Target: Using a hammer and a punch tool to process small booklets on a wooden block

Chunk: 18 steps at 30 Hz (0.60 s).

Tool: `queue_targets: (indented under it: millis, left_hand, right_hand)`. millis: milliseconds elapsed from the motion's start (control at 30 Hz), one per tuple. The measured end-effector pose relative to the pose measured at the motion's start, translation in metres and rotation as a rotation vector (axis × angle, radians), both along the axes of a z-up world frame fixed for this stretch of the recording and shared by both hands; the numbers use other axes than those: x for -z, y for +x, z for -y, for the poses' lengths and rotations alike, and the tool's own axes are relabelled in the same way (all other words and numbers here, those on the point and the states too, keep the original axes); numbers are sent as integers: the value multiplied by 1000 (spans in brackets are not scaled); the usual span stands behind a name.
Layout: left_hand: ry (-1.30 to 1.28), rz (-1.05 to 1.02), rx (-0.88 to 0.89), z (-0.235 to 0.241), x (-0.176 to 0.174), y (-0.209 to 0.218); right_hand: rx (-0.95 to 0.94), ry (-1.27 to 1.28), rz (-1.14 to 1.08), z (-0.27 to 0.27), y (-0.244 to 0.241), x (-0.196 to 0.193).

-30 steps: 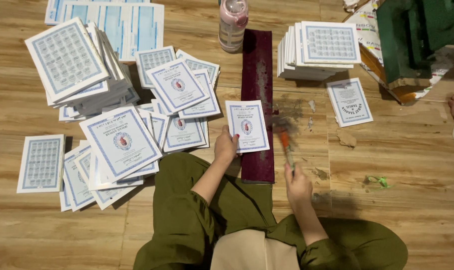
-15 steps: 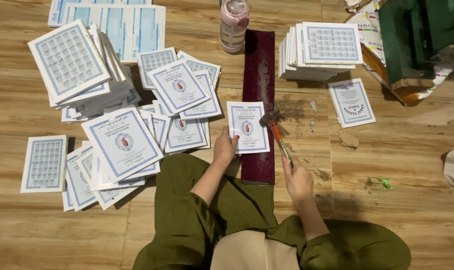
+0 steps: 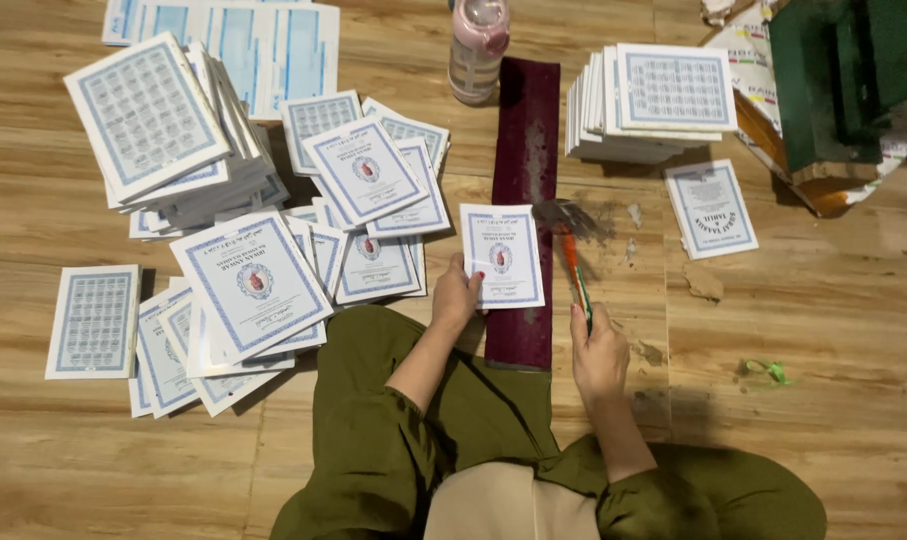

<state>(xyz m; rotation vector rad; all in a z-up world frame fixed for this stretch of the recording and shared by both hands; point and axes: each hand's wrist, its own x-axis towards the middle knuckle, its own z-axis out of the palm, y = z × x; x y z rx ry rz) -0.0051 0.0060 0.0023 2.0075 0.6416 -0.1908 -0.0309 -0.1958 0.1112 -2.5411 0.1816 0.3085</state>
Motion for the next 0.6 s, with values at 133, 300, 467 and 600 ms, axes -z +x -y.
queue_targets:
  millis: [133,300,467,600]
  left_hand:
    - [-7,6,-2,-2,2,3]
    - [-21,-18,-9,-2,6,4]
    - [-26,-51,-8,0,10,-1]
    - [-24,-62,-5,-1,12,2]
  right_hand:
    - [-37,-35,-5,-4,8,23]
    - [-55,47,64,-9,21,-16]
    - [-60,-3,61,1,28,40]
    - [-114,16,8,-16,26,-8]
